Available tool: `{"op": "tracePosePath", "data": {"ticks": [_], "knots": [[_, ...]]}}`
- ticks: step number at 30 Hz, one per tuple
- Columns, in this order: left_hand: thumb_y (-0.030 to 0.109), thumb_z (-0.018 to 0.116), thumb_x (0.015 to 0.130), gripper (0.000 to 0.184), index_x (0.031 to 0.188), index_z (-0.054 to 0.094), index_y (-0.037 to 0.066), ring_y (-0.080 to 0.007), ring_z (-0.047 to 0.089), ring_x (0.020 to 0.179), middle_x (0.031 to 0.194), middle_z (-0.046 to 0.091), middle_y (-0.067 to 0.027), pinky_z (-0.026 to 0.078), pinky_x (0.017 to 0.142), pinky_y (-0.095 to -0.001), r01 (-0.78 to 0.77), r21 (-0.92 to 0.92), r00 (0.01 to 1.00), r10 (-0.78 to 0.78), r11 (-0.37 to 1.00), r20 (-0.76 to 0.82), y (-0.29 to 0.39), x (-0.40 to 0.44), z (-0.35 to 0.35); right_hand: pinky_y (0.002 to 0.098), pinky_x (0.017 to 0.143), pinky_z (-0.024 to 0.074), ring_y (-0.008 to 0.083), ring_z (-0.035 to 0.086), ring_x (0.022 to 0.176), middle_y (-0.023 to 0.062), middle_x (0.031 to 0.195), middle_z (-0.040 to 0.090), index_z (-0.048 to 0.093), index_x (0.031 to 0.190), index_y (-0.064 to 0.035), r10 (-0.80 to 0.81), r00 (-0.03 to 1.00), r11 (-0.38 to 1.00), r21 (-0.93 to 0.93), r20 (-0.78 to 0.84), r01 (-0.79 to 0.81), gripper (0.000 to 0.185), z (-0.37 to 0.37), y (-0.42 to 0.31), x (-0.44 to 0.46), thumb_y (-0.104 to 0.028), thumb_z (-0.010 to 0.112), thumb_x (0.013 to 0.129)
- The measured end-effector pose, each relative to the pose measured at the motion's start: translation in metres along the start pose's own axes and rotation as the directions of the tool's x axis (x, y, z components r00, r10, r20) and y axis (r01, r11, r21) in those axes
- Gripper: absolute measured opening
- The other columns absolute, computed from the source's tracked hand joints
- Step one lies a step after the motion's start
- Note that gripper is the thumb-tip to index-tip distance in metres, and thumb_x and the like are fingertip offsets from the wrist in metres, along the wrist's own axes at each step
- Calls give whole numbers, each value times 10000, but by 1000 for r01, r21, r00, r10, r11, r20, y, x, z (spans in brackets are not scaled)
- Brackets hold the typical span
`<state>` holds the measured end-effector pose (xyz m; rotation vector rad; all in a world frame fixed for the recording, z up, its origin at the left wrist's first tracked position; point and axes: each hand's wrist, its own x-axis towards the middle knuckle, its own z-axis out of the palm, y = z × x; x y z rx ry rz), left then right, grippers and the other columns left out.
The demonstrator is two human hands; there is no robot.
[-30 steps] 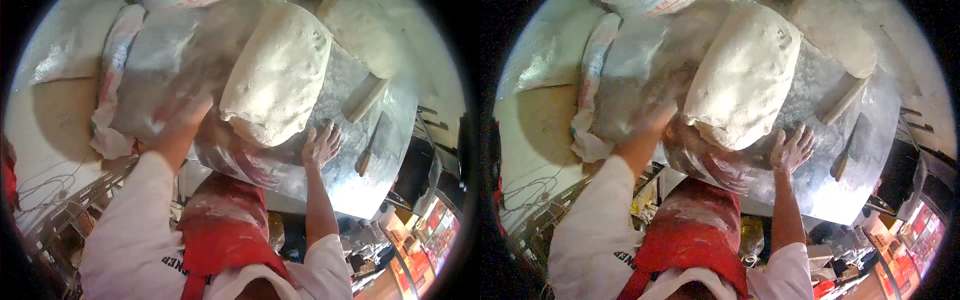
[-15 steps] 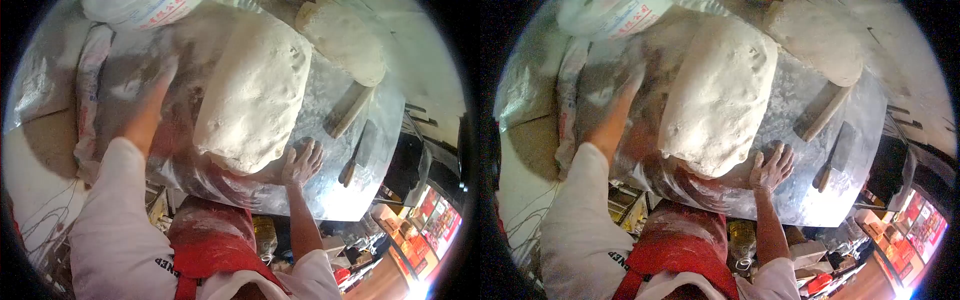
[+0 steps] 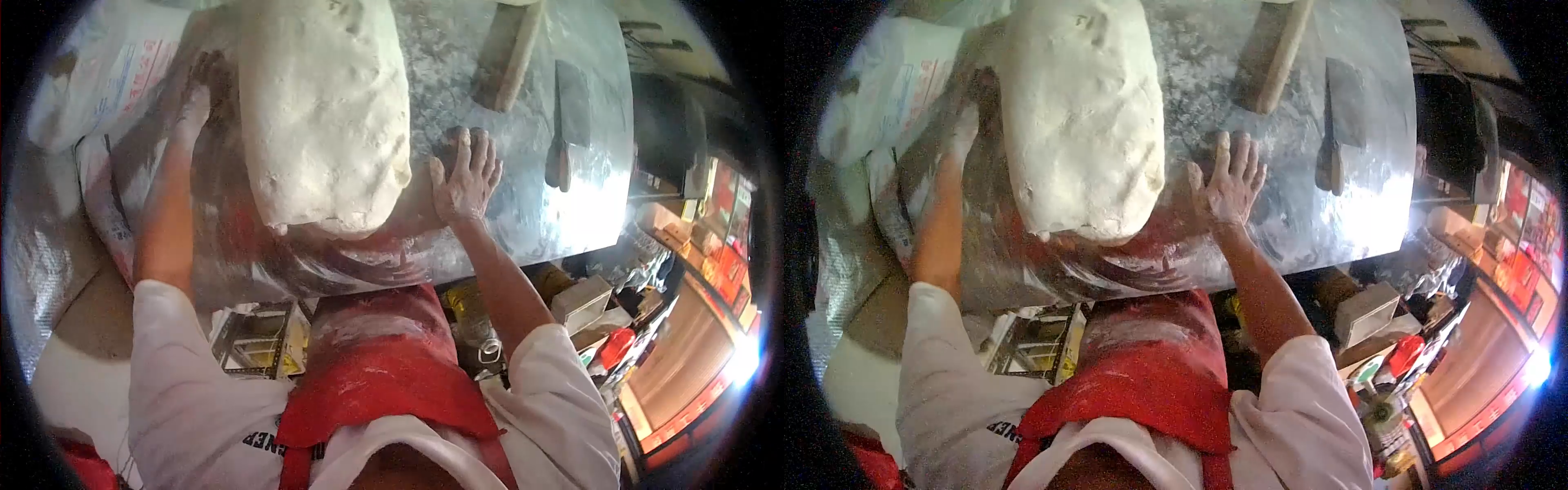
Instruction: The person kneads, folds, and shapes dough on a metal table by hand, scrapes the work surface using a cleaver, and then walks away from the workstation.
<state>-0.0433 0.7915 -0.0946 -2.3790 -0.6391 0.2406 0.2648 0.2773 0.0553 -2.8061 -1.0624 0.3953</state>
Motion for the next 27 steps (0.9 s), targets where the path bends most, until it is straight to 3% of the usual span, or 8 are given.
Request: {"op": "tracePosePath", "data": {"ticks": [4, 6, 7, 8, 13, 18, 21, 27], "knots": [[389, 433, 1036, 620, 1539, 302, 50, -323, 336, 1448, 1563, 364, -165, 262, 1196, -415, 374, -704, 927, -269, 604, 261, 50, -11, -134, 563, 1207, 83, 388, 146, 1500, 199, 1613, 202, 302, 1543, -130, -20, 999, 1000, 0, -45, 20, 742, 3, 3, -2, -532, 500, 951], [281, 471, 1012, 526, 1471, 404, 34, -326, 371, 1422, 1514, 416, -185, 286, 1187, -414, 252, -947, 935, -300, 197, 187, 83, -19, -297, 564, 1207, 85, 387, 145, 1501, 200, 1615, 197, 307, 1542, -143, -31, 997, 999, 42, -71, 34, 732, 4, 4, 0, -532, 498, 952], [227, 490, 1000, 483, 1437, 455, 26, -328, 389, 1409, 1489, 441, -195, 298, 1182, -414, 151, -988, 937, -315, -17, 149, 98, -22, -381, 565, 1208, 87, 386, 144, 1502, 200, 1617, 192, 312, 1541, -157, -31, 996, 997, 63, -78, 36, 722, 3, 6, -2, -532, 496, 952], [175, 518, 983, 467, 1422, 472, 23, -322, 392, 1406, 1463, 463, -198, 293, 1190, -410, 28, -978, 965, -261, 207, -28, 107, -36, -442, 565, 1208, 87, 386, 144, 1502, 200, 1617, 192, 312, 1541, -157, -43, 995, 996, 78, -94, 50, 722, 3, 8, -5, -532, 496, 952], [121, 496, 1010, 592, 1535, 237, 38, -341, 372, 1401, 1493, 394, -225, 309, 1181, -447, 275, -734, 926, -35, -621, 377, 193, -60, -503, 597, 1194, 148, 408, 204, 1479, 198, 1624, 160, 326, 1541, -265, -333, 931, 884, 293, -152, 364, 621, -21, 4, -10, -446, 510, 976], [140, 548, 1010, 488, 1458, 369, 59, -240, 503, 1252, 1267, 566, -128, 418, 1078, -415, 212, -576, 959, 55, -790, 277, 155, -63, -544, 561, 1135, 309, 424, 396, 1367, 279, 1556, 248, 503, 1391, -208, -604, 712, 720, 139, -358, 680, 467, -111, -16, -42, -279, 559, 932], [127, 574, 1004, 129, 1097, 536, 46, -163, 630, 881, 930, 615, -47, 490, 862, -311, 16, -381, 981, -59, -924, 184, 145, -69, -565, 492, 995, 468, 353, 585, 1159, 248, 1392, 472, 582, 1292, -182, -656, 661, 706, 16, -364, 708, 373, -132, -20, -46, -200, 555, 920], [335, 521, 1045, 356, 815, 537, 63, -156, 567, 707, 725, 546, -25, 494, 756, -296, 140, -355, 957, 34, -924, 290, 110, -68, -580, 442, 660, 580, 307, 696, 832, 159, 1070, 612, 621, 1203, -161, -672, 682, 716, -19, -287, 698, 281, -162, -49, -85, -196, 569, 929]]}}
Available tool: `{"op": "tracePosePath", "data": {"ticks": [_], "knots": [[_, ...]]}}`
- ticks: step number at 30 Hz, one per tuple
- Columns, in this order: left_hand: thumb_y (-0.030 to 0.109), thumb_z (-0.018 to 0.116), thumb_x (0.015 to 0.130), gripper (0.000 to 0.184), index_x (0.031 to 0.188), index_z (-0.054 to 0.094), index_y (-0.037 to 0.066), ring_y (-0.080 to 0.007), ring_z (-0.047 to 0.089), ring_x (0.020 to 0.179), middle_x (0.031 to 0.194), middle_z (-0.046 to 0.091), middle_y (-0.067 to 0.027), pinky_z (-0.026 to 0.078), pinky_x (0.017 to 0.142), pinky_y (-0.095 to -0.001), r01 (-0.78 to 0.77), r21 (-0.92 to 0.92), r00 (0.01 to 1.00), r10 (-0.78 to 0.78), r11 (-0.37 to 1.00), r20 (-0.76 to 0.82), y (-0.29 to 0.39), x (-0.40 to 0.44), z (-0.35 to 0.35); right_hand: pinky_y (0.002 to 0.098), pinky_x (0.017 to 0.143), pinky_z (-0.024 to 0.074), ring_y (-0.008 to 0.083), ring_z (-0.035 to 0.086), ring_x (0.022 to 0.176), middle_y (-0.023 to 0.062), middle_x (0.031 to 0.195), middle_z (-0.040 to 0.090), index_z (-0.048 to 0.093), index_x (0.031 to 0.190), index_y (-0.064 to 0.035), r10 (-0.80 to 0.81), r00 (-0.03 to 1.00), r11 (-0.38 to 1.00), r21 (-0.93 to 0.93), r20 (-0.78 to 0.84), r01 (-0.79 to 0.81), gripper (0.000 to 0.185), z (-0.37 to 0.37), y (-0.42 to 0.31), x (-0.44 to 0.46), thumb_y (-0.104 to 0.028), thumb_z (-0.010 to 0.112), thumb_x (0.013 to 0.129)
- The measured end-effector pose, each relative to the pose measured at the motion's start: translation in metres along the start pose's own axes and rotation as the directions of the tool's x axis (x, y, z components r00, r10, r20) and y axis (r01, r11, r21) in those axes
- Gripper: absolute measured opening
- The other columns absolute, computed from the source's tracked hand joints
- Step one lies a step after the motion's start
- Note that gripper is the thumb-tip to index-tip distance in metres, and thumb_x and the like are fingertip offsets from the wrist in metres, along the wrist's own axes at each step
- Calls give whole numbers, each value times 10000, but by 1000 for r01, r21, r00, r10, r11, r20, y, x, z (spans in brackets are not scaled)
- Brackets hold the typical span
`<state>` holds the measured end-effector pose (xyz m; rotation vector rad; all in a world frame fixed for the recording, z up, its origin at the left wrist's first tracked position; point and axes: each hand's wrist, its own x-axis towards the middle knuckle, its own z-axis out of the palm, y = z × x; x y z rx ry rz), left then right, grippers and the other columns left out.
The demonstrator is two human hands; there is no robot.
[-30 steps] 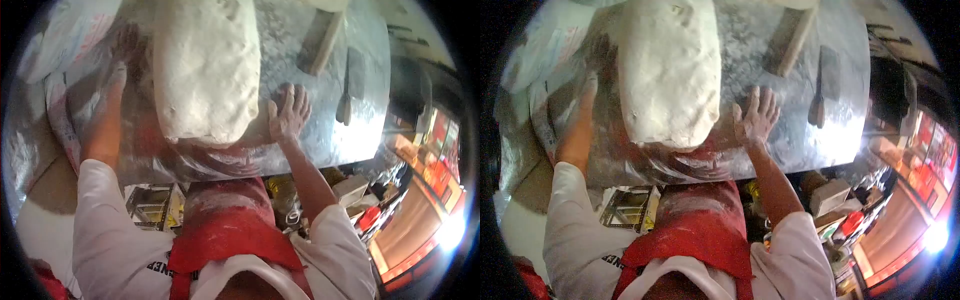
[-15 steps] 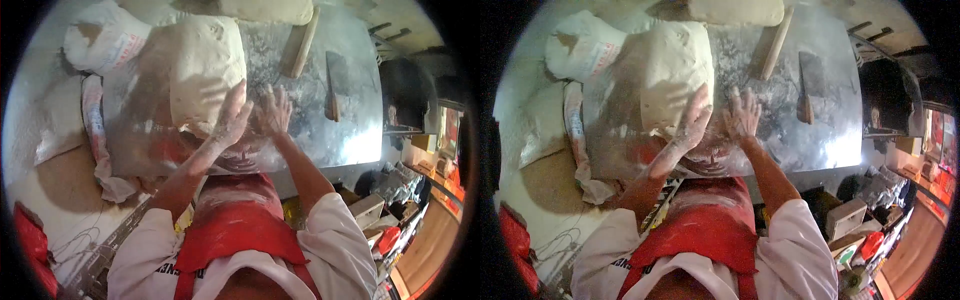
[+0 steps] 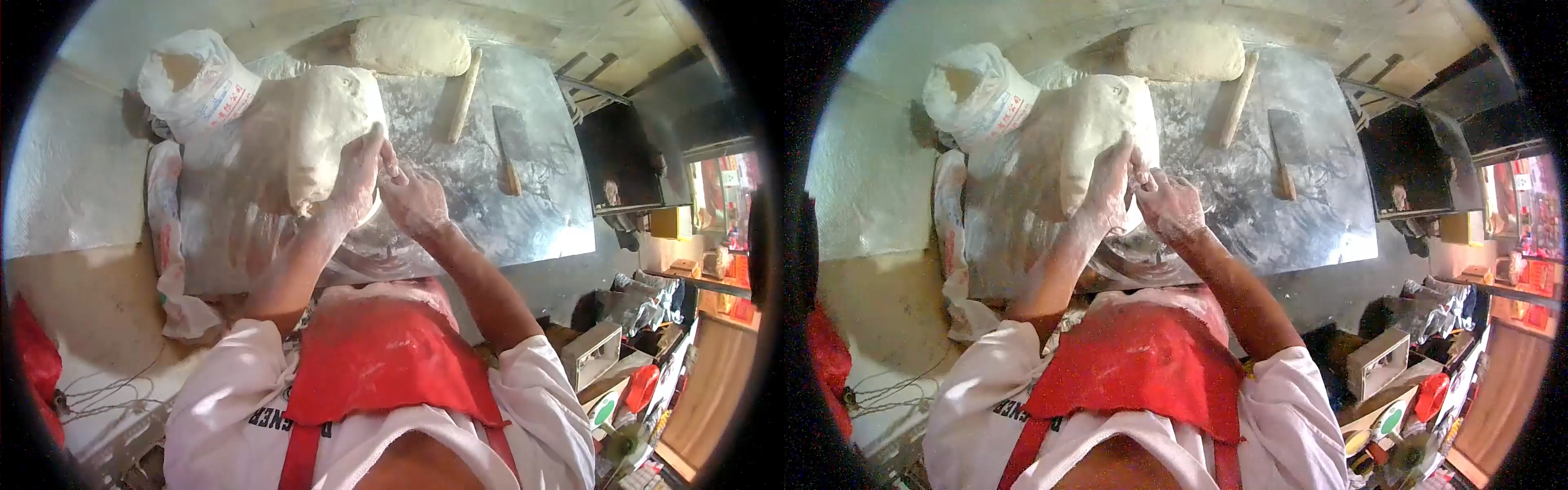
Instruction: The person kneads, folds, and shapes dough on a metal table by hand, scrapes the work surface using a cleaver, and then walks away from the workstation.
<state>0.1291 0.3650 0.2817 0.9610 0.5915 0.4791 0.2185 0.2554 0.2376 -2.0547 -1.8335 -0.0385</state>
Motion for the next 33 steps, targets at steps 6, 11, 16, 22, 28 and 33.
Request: {"op": "tracePosePath", "data": {"ticks": [6, 11, 16, 22, 28, 33], "knots": [[94, 494, 972, 433, 1384, 385, 19, -201, 541, 1105, 1181, 532, -93, 470, 937, -352, -175, 30, 966, 177, 984, -186, -22, 4, 2, 472, 683, 581, 374, 706, 791, 228, 1172, 643, 552, 1306, -100, 252, 951, 962, 58, 180, -265, 372, -9, -16, 42, -199, 527, 948], [76, 520, 982, 361, 1332, 452, 18, -196, 582, 1064, 1152, 582, -104, 464, 961, -342, 0, -112, 1000, -1, 994, -2, 12, 2, -26, 490, 745, 562, 384, 699, 871, 209, 1081, 674, 585, 1228, -50, 315, 925, 948, -20, 212, -318, 345, -4, -34, 61, -222, 542, 933], [192, 611, 973, 163, 999, 506, 70, -127, 533, 720, 849, 544, -23, 500, 716, -310, 60, -109, 982, -79, 992, -171, 13, 32, -47, 477, 821, 522, 367, 686, 902, 169, 1020, 677, 627, 1137, -44, 273, 950, 951, -191, 153, -243, 287, 14, -51, 64, -178, 557, 893], [138, 558, 970, 328, 1259, 494, -3, -314, 567, 1034, 1165, 543, -188, 478, 933, -441, -356, 726, 888, 454, 589, 68, -35, 65, -44, 615, 1161, 186, 414, 177, 1482, 234, 1523, 354, 387, 1480, -34, 211, 972, 937, -304, 99, -173, 638, 33, -21, 62, -280, 541, 912], [159, 539, 972, 727, 1560, 140, 10, -434, 294, 1425, 1535, 288, -292, 274, 1180, -482, -453, 827, 845, 457, 334, 278, -60, 30, -33, 639, 1186, 65, 380, 61, 1524, 125, 1660, 97, 234, 1564, -112, 276, 935, 778, -624, 225, -79, 731, 37, 4, 72, -435, 485, 959], [336, 581, 961, 743, 1532, 233, 12, -403, 375, 1380, 1472, 383, -271, 334, 1141, -467, -117, 815, 978, 210, 567, -6, -21, 99, -45, 621, 1199, 33, 358, 108, 1519, 130, 1633, 208, 252, 1558, -79, 240, 954, 914, -373, 177, -161, 690, 50, -9, 76, -372, 465, 970]]}}
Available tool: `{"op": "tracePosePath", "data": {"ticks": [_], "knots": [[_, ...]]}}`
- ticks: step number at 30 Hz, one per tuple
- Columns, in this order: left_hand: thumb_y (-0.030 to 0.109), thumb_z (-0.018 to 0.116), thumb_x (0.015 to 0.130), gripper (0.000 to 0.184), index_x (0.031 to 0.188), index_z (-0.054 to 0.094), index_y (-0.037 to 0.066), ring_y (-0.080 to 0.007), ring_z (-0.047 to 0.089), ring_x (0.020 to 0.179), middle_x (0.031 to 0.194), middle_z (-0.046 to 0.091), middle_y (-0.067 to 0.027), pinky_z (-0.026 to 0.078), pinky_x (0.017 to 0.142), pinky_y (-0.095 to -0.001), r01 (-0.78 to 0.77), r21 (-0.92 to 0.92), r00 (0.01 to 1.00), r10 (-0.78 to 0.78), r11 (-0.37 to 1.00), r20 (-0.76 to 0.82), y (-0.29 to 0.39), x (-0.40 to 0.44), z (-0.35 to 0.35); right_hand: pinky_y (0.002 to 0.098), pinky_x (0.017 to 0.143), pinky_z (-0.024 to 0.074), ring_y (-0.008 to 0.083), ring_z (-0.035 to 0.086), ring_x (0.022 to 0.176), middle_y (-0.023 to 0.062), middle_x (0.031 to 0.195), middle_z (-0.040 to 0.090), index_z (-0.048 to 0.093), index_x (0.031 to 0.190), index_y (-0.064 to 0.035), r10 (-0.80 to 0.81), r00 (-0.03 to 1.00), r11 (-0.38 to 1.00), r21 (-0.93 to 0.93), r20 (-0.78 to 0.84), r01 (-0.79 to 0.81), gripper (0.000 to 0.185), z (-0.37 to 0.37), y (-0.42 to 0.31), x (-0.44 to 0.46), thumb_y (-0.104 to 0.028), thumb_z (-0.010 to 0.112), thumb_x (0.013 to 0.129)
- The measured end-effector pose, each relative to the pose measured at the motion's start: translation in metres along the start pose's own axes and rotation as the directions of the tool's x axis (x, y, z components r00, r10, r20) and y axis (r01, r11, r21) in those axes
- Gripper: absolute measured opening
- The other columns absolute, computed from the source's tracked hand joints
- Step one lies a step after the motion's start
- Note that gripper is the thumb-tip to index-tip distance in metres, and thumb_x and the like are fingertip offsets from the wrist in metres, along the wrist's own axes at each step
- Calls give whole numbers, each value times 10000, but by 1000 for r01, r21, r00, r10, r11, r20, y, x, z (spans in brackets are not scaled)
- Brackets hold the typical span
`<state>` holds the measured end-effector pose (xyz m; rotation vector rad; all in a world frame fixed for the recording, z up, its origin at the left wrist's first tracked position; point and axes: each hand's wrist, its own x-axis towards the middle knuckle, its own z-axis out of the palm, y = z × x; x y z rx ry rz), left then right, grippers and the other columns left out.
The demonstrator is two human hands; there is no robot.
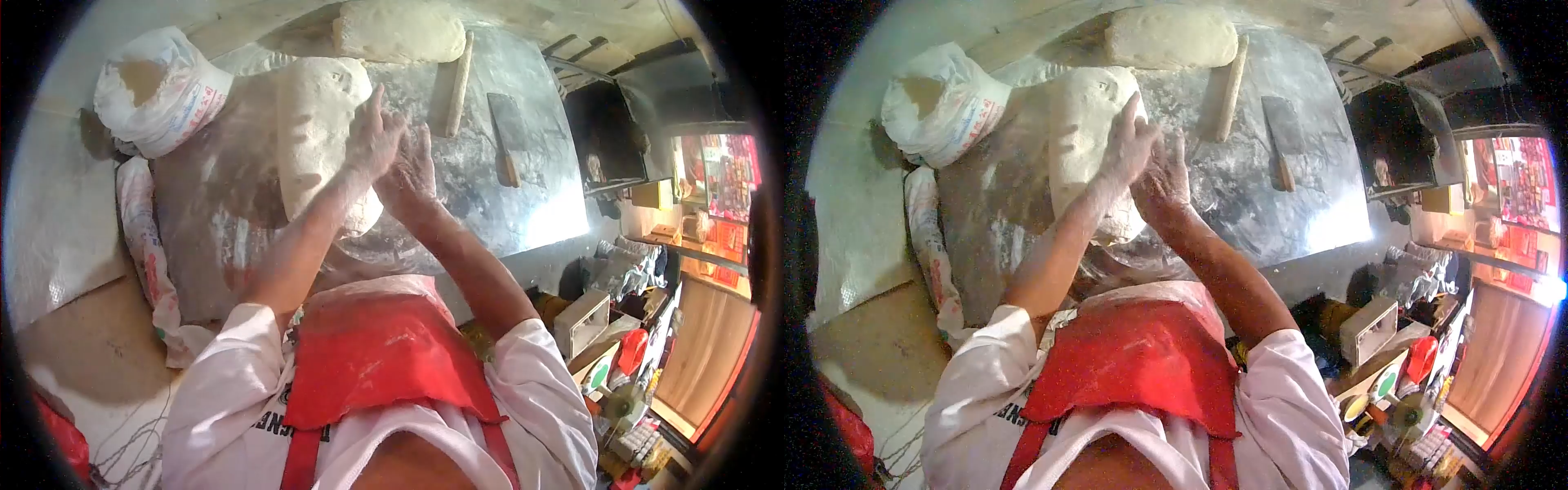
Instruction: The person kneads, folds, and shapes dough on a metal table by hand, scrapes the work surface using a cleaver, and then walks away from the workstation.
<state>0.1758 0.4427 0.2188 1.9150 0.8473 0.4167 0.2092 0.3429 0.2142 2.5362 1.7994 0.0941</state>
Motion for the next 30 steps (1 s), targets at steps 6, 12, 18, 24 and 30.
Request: {"op": "tracePosePath", "data": {"ticks": [6, 12, 18, 24, 30], "knots": [[203, 490, 1007, 606, 1517, 252, -20, -372, 362, 1400, 1478, 391, -243, 309, 1163, -446, 13, -205, 996, -32, 979, -86, -14, -9, 31, 676, 1166, 61, 357, 114, 1521, 111, 1611, 269, 305, 1551, -150, 7, 1000, 1000, -19, 16, -6, 654, -10, 18, 2, -353, 478, 954], [61, 536, 969, 397, 1353, 470, -17, -262, 548, 1222, 1320, 552, -185, 451, 1052, -378, 426, -784, 893, -70, 451, 445, 22, -40, -18, 667, 1161, 142, 335, 196, 1499, 77, 1612, 261, 328, 1531, -132, -15, 1000, 995, -100, -4, 14, 706, -11, 25, 4, -348, 546, 895], [230, 628, 970, 465, 1361, 499, 14, -217, 545, 1215, 1286, 578, -113, 446, 1033, -382, 409, -761, 908, -143, 504, 393, 25, -38, -27, 607, 1168, 218, 334, 300, 1425, 155, 1515, 390, 401, 1477, -84, -25, 978, 996, 79, -205, 42, 641, -14, 6, -6, -298, 544, 890], [457, 513, 1025, 568, 1366, 508, 3, -242, 514, 1246, 1320, 561, -119, 424, 1049, -381, 528, -797, 820, -418, 293, 390, 15, -35, -26, 610, 1136, 274, 348, 337, 1395, 204, 1469, 443, 528, 1399, -49, -111, 986, 954, -291, -123, 71, 557, -13, -10, -11, -225, 572, 873], [93, 616, 960, 413, 1347, 497, 11, -229, 553, 1202, 1267, 579, -114, 458, 1016, -375, 344, -802, 931, -68, 489, 358, 2, -61, -14, 620, 1136, 259, 365, 335, 1407, 143, 1551, 357, 317, 1531, -84, 90, 990, 968, 243, -112, -60, 765, -19, 0, -12, -325, 617, 870]]}}
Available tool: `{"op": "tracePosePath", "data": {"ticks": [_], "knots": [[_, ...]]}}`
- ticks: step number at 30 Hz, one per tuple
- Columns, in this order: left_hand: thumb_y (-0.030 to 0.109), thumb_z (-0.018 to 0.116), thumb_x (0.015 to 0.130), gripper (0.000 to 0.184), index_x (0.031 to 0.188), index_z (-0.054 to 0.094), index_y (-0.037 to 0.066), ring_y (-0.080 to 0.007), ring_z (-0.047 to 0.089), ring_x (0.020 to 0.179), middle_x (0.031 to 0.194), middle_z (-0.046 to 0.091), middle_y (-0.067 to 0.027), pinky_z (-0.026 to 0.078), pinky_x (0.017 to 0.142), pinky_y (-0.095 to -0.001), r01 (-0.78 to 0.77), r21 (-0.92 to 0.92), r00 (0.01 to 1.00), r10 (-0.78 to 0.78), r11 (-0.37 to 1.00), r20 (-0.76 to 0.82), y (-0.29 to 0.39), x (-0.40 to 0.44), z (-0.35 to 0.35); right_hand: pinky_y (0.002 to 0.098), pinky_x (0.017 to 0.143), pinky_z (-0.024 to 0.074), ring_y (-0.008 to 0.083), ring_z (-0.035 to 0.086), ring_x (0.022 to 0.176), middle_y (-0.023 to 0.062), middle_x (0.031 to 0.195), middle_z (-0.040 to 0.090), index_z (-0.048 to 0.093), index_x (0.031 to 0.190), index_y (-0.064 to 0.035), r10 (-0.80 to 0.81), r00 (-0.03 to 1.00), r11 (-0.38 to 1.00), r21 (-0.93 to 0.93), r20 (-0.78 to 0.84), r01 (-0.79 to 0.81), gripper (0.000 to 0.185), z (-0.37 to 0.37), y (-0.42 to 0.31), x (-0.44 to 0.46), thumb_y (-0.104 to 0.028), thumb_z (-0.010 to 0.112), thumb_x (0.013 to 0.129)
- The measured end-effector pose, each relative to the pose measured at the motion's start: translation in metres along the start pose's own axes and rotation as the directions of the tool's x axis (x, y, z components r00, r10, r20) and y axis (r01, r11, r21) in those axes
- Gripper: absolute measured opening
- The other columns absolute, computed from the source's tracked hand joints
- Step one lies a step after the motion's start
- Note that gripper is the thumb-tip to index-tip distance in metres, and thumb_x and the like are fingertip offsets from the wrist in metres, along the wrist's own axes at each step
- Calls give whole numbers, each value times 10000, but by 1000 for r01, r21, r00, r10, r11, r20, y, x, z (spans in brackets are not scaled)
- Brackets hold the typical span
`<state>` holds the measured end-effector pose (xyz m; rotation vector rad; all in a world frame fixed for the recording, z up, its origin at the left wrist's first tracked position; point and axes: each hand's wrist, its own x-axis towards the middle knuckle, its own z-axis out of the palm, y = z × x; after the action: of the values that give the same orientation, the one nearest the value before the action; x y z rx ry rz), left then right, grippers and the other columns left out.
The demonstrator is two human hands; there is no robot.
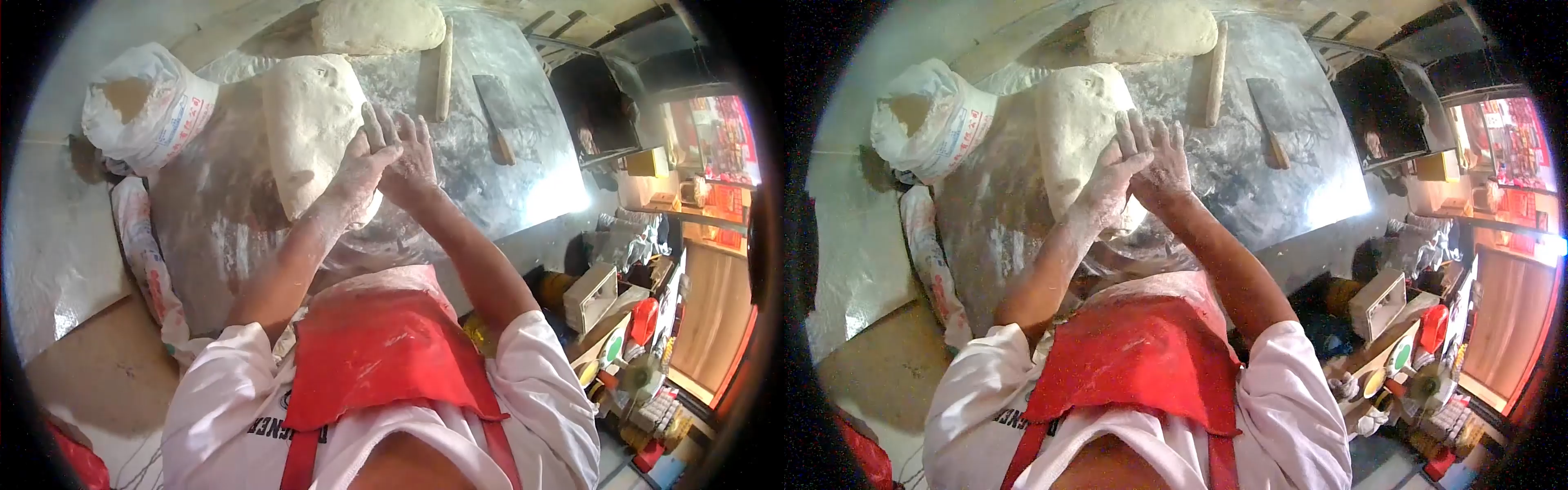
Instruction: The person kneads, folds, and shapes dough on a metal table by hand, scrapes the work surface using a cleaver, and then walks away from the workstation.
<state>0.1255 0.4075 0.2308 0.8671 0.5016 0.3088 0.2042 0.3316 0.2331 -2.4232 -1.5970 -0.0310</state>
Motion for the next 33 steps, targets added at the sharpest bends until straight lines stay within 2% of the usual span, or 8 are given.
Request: {"op": "tracePosePath", "data": {"ticks": [6, 8, 11, 14, 18, 23, 29, 33], "knots": [[147, 649, 952, 430, 1345, 507, 44, -225, 551, 1205, 1267, 571, -118, 451, 1021, -391, 128, -69, 992, -126, 989, 31, 23, -4, -3, 554, 1127, 309, 383, 416, 1311, 141, 1430, 476, 459, 1423, -68, -164, 967, 986, 10, -197, 169, 620, -4, -3, -3, -199, 618, 838], [272, 646, 971, 453, 1342, 511, 51, -222, 561, 1188, 1259, 577, -116, 464, 1005, -383, 184, 0, 970, -182, 983, -158, 31, -3, 4, 551, 1119, 324, 380, 429, 1301, 149, 1403, 497, 489, 1390, -47, -235, 952, 972, -56, -195, 228, 576, -3, -6, -3, -177, 607, 842], [352, 634, 966, 492, 1319, 535, 24, -215, 603, 1103, 1178, 611, -117, 498, 936, -372, 247, -223, 905, -306, 943, -295, 46, -4, 16, 558, 1159, 272, 345, 388, 1351, 151, 1416, 496, 511, 1373, -13, -218, 974, 892, -392, 68, 227, 575, -11, -19, -5, -246, 600, 854], [377, 603, 980, 518, 1338, 505, 15, -220, 597, 1109, 1212, 595, -118, 492, 954, -372, 181, -192, 945, -224, 965, -236, 32, 0, 3, 560, 1155, 274, 351, 390, 1346, 147, 1433, 478, 504, 1380, -18, -234, 968, 964, -152, -89, 219, 575, -9, -8, -4, -244, 599, 859], [230, 626, 982, 472, 1375, 470, 18, -227, 561, 1196, 1285, 561, -115, 440, 1048, -375, 143, -86, 985, -133, 986, 114, 19, -2, -13, 560, 1147, 276, 360, 380, 1350, 132, 1492, 409, 435, 1446, -48, -77, 990, 990, 113, -116, 90, 628, -8, -3, 1, -245, 592, 871], [114, 653, 932, 341, 1247, 542, 45, -189, 609, 1108, 1179, 608, -102, 503, 944, -343, 156, -131, 987, -151, 979, 53, 35, -7, -2, 561, 1148, 275, 362, 377, 1356, 138, 1512, 385, 422, 1460, -69, -119, 985, 993, 1, -127, 121, 630, -4, 0, 3, -292, 572, 890], [192, 692, 937, 376, 1251, 554, 40, -193, 623, 1079, 1153, 625, -110, 509, 926, -339, 154, -100, 987, -157, 983, -25, 28, -3, 1, 552, 1154, 290, 338, 400, 1352, 122, 1444, 471, 506, 1394, -88, -207, 968, 976, -94, -142, 195, 596, -8, -3, 2, -255, 621, 834], [237, 708, 933, 438, 1284, 544, 32, -214, 583, 1145, 1212, 595, -129, 480, 974, -353, 135, -135, 980, -153, 982, -130, 31, 0, 10, 556, 1178, 246, 348, 350, 1392, 135, 1529, 378, 432, 1449, -51, -213, 977, 959, -198, -25, 204, 666, 2, -6, -1, -322, 598, 863]]}}
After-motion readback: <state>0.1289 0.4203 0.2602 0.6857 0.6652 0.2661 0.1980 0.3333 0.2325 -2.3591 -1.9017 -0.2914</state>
